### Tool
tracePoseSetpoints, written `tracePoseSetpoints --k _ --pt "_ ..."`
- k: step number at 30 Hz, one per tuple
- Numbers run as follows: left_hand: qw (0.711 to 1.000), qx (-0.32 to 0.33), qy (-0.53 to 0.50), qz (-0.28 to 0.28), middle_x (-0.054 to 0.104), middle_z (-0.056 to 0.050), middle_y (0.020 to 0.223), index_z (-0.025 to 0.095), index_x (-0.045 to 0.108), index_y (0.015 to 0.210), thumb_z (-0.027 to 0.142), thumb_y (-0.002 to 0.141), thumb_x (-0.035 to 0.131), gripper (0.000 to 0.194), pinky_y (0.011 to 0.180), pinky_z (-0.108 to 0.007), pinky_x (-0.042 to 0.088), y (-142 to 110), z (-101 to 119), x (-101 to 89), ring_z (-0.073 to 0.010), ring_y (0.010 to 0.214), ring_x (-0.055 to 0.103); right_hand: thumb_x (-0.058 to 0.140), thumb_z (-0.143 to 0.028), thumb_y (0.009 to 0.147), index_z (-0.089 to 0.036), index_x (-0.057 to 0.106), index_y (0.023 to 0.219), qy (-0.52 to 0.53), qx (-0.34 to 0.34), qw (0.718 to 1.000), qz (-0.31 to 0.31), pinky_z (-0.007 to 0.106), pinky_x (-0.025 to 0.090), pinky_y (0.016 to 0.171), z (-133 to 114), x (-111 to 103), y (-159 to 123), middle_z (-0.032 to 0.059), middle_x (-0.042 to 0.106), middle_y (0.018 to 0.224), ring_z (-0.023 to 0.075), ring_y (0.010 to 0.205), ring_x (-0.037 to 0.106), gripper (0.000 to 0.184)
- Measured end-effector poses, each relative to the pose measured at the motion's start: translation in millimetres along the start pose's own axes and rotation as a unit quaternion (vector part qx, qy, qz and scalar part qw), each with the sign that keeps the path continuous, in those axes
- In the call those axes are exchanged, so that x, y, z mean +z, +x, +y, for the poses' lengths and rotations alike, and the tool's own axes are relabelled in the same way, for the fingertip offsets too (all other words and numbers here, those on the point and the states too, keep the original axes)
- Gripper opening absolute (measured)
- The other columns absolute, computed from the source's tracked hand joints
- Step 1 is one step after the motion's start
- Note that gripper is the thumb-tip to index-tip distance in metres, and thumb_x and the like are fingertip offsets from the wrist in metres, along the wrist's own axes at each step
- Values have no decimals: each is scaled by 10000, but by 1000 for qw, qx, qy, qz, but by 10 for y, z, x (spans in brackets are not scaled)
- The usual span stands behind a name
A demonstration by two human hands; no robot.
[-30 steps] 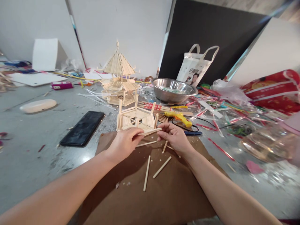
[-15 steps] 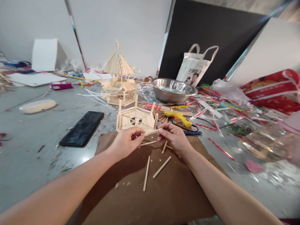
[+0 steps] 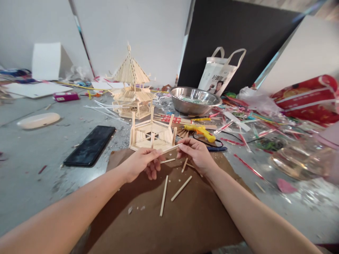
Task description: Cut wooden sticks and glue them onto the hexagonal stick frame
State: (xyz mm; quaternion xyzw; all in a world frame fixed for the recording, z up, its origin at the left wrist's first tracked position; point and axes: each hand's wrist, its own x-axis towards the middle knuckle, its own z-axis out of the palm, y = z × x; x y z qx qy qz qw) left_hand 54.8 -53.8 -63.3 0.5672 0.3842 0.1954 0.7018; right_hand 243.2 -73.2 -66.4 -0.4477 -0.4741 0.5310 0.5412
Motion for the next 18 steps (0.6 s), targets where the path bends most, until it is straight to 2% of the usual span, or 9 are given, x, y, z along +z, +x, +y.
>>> tracePoseSetpoints --k 9,11,13,15,18 --pt "1000 20 8 -10 426 55 452 147 466 656 403 761 369 293 325 -168 322 -14 0 5 -71 337 473 584 -269 643 -169 538 773 -21 -8 1000 7 242 423 512 -37 -6 -2 -28 577 600 84 469 536 170" --pt "1000 27 10 1 411 59 453 149 458 651 404 762 366 293 323 -165 317 -13 0 6 -69 335 469 567 -290 655 -176 534 793 -51 -24 998 24 237 413 489 -83 -46 3 -24 578 621 78 454 520 182" --pt "999 36 14 16 395 63 450 150 448 645 403 761 366 290 322 -164 315 -10 -1 7 -67 333 464 547 -304 671 -182 536 785 -125 -61 989 44 234 395 469 -143 -114 6 -23 570 623 74 439 497 167" --pt "999 42 19 27 382 66 446 151 439 638 403 761 364 291 320 -165 313 -8 -4 10 -68 330 461 536 -296 681 -185 552 745 -248 -115 960 54 235 377 471 -207 -192 3 -22 560 608 78 449 478 129" --pt "998 43 36 33 373 66 436 150 428 616 402 764 358 300 318 -165 307 -5 -9 16 -69 328 457 527 -264 689 -197 582 699 -459 -173 871 3 245 363 514 -279 -262 -20 -10 570 612 100 517 478 87"
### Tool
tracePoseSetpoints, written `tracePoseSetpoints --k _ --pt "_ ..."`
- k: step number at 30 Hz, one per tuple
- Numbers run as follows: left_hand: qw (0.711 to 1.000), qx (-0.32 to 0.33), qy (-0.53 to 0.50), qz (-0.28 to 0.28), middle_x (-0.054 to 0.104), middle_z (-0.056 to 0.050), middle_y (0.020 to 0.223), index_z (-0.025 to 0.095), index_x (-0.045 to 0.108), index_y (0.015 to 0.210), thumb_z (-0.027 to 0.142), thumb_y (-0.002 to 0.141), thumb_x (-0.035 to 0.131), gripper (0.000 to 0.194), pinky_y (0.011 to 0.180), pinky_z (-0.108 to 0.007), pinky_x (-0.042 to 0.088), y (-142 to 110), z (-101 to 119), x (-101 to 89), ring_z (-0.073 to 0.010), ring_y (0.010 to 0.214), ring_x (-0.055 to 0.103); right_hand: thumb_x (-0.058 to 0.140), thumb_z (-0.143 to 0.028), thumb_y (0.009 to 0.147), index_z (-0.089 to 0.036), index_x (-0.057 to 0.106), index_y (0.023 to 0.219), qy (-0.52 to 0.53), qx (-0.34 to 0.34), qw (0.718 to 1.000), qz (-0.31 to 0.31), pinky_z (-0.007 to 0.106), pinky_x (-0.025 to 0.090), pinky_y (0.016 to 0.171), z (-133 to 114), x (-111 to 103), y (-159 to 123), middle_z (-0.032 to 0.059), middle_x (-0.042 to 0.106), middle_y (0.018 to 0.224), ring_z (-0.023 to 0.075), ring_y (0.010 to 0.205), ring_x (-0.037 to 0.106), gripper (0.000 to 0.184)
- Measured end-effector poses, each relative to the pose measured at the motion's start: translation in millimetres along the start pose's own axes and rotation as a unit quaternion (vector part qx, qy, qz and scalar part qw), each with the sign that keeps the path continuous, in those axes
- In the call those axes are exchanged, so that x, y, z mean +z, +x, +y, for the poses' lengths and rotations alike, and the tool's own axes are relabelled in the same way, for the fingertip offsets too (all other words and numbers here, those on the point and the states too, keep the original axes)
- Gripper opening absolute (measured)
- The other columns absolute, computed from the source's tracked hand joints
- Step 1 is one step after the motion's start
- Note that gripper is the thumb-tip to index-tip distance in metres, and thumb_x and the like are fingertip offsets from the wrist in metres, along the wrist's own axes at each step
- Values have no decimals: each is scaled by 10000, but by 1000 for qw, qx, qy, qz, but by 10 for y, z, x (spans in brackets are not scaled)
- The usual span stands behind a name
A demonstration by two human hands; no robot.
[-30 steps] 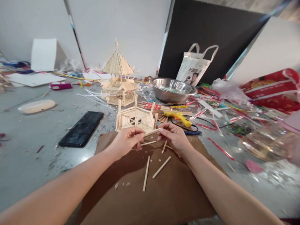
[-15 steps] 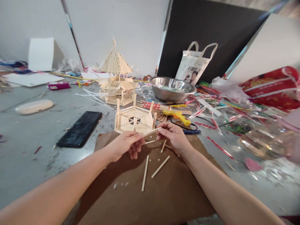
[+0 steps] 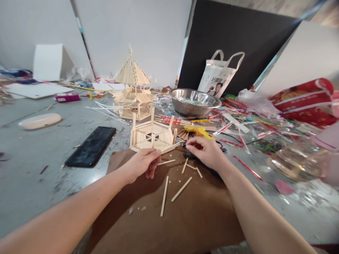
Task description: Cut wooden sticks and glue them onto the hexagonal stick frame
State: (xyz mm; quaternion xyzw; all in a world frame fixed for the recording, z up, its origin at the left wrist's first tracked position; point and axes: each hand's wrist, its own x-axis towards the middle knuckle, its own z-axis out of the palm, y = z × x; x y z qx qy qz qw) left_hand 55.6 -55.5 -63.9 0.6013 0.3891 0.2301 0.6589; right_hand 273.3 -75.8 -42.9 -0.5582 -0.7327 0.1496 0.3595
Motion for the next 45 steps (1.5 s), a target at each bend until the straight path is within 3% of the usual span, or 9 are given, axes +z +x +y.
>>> tracePoseSetpoints --k 5,9,14,17,21,24,27,35,45 --pt "1000 2 25 13 364 68 416 153 425 612 403 767 348 304 309 -165 297 13 -13 1 -71 314 437 470 -250 737 -213 592 783 -205 -82 967 -128 262 366 651 -84 94 -46 18 595 769 144 753 496 135" --pt "999 13 36 24 368 66 410 155 430 615 401 770 338 305 311 -161 287 25 -29 -5 -63 306 411 433 -294 768 -203 575 888 -253 -116 948 -155 265 350 705 -137 315 -77 49 575 854 156 850 461 207" --pt "998 29 44 35 369 64 413 156 435 616 395 775 330 305 320 -160 286 18 -29 -3 -58 311 402 389 -278 796 -181 578 786 -271 -146 932 -190 266 324 709 -186 482 -71 53 574 799 141 782 475 212" --pt "998 30 42 35 368 63 416 156 433 613 390 776 330 303 319 -161 282 10 -16 -1 -58 312 401 393 -264 791 -160 561 746 -289 -135 928 -193 264 324 671 -192 426 -54 62 572 749 146 738 485 202" --pt "998 28 27 41 358 65 428 156 423 605 394 776 333 307 324 -166 283 4 -4 1 -56 315 401 390 -237 789 -169 551 765 -265 -78 938 -208 243 346 595 -160 130 -45 43 586 712 136 658 503 176" --pt "999 24 15 44 348 67 433 157 414 599 401 772 343 308 324 -166 278 3 -6 3 -53 313 392 387 -223 790 -194 546 829 -199 -49 961 -187 239 378 621 -162 -128 -56 22 600 785 131 706 527 166" --pt "999 25 7 40 341 69 439 157 411 600 407 769 346 309 322 -165 273 4 -8 5 -51 312 393 385 -203 794 -216 556 909 -121 -77 974 -173 228 401 681 -202 -247 -75 9 604 877 119 778 540 206" --pt "999 12 -42 15 318 69 464 158 399 591 392 764 355 295 322 -170 273 -4 10 2 -58 322 419 408 -141 767 -188 558 936 -55 -153 986 -37 250 424 657 -282 19 -122 36 582 785 123 738 531 231" --pt "998 -1 -67 14 319 71 445 160 418 595 379 759 370 278 320 -174 266 -20 20 2 -64 317 415 409 -117 759 -184 550 922 -85 -183 979 0 273 424 674 -250 75 -110 44 570 791 129 756 516 226"
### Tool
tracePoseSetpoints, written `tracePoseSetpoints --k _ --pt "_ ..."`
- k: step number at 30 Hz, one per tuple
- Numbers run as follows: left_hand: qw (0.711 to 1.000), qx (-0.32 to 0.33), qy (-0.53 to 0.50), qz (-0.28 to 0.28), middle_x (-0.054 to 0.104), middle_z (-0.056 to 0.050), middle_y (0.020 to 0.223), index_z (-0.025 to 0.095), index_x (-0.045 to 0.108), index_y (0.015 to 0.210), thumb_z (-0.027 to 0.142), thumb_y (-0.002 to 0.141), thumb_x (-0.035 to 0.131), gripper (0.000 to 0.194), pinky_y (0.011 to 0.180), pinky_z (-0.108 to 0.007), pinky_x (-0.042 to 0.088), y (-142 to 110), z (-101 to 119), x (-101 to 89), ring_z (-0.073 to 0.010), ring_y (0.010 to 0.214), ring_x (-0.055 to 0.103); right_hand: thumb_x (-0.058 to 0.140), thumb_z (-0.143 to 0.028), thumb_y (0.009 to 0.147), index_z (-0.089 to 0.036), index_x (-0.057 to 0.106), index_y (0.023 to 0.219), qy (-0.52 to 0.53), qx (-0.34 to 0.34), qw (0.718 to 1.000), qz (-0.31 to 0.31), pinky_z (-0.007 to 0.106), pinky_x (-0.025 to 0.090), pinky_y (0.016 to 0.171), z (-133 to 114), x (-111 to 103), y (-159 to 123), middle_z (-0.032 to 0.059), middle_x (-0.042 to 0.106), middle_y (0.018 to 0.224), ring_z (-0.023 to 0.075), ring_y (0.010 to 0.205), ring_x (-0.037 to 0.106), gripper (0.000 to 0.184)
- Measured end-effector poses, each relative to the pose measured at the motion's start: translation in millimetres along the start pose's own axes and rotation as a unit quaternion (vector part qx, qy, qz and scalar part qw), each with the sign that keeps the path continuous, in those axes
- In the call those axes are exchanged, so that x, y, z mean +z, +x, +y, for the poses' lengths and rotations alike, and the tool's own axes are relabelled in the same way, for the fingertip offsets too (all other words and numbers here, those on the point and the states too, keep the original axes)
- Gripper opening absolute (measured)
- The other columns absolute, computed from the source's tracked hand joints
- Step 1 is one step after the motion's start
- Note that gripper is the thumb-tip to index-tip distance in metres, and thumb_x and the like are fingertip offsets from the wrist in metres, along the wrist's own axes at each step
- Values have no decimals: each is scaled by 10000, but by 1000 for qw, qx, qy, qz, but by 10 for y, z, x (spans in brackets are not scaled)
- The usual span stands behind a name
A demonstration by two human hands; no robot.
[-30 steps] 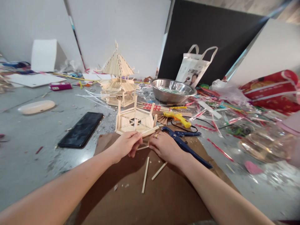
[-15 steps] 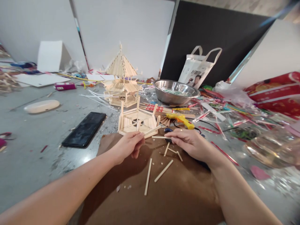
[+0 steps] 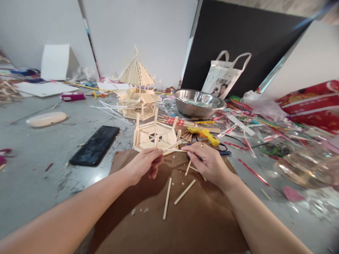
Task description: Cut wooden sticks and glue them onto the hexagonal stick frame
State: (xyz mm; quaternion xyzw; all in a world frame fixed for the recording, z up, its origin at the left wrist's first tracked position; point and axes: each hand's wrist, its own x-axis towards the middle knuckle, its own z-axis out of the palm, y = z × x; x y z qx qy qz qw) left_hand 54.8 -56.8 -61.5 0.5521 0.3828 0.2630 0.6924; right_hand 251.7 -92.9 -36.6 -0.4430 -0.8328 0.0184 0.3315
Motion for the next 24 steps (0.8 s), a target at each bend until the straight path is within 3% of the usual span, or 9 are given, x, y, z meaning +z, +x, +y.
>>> tracePoseSetpoints --k 14,24 --pt "1000 0 9 -4 316 72 460 161 403 598 405 752 365 291 322 -173 260 3 -6 7 -57 325 416 385 -146 774 -201 542 946 5 -1 1000 -25 257 414 673 -35 51 -17 42 566 799 129 768 512 239" --pt "999 16 27 -8 313 71 455 160 399 596 416 759 355 307 330 -174 272 5 -20 3 -60 325 415 396 -147 770 -170 553 916 -11 12 1000 -11 255 416 690 7 17 -11 46 580 792 125 764 518 216"
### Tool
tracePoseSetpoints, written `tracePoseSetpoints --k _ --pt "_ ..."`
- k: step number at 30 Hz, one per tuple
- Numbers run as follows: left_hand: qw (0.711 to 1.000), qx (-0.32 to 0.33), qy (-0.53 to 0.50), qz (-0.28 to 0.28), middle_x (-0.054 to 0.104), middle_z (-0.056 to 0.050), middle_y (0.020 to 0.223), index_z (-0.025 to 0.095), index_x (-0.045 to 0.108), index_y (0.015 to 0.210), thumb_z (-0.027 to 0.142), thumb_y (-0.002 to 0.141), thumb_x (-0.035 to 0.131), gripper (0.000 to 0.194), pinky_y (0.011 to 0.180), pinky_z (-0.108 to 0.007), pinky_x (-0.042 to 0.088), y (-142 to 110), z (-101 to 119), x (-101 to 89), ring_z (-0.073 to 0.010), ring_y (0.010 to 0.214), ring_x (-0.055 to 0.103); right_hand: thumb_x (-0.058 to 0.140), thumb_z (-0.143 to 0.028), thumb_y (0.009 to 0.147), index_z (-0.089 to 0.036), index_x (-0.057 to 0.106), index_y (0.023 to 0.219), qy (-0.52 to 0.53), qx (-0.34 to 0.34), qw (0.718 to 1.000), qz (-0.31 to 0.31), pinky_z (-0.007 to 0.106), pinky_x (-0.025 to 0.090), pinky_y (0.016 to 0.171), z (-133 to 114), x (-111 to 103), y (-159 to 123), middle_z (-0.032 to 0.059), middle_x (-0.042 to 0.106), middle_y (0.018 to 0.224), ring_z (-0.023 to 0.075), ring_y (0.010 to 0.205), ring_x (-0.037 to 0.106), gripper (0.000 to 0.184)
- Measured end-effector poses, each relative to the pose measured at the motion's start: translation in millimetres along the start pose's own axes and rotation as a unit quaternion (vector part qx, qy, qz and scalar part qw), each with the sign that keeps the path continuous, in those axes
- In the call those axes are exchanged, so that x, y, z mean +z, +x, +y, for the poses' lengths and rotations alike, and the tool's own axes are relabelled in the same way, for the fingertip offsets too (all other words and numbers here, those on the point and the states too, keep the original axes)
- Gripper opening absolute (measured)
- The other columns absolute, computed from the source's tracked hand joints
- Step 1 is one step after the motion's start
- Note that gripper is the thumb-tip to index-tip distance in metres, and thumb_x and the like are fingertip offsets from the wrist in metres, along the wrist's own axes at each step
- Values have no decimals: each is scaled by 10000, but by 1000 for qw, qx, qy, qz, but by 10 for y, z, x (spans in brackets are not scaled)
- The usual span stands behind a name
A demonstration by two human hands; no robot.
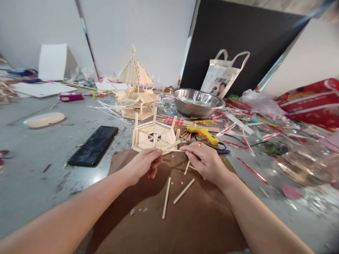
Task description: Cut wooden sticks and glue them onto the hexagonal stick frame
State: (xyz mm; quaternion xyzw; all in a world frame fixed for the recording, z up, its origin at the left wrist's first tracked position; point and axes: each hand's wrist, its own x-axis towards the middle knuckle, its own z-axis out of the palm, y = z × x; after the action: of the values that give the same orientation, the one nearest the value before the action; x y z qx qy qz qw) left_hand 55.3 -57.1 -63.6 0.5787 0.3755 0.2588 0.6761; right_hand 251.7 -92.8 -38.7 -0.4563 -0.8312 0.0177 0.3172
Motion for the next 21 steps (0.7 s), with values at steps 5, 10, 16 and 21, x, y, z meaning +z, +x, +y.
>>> tracePoseSetpoints --k 5,10,16,21 --pt "1000 1 3 5 329 68 458 157 404 597 406 765 350 304 338 -176 277 4 -7 -5 -61 329 420 397 -157 766 -188 563 893 -12 30 999 17 282 422 697 80 -16 -1 41 594 811 142 782 528 211" --pt "1000 -1 19 8 337 68 450 158 402 590 400 766 346 305 343 -177 281 3 10 2 -59 328 416 402 -158 756 -173 574 875 -19 41 999 30 277 423 689 114 -24 -1 45 594 782 142 758 531 210" --pt "1000 -3 25 14 342 68 449 158 405 590 403 762 347 304 347 -177 282 4 17 -1 -57 330 415 412 -185 738 -188 587 824 -35 76 995 61 285 418 673 140 -70 2 37 608 757 148 721 545 195" --pt "1000 2 24 10 327 69 465 161 395 587 414 760 347 310 348 -175 275 -3 19 -7 -56 338 414 413 -155 707 -172 577 722 -6 111 993 44 248 410 589 142 -87 2 17 598 673 124 613 534 166"
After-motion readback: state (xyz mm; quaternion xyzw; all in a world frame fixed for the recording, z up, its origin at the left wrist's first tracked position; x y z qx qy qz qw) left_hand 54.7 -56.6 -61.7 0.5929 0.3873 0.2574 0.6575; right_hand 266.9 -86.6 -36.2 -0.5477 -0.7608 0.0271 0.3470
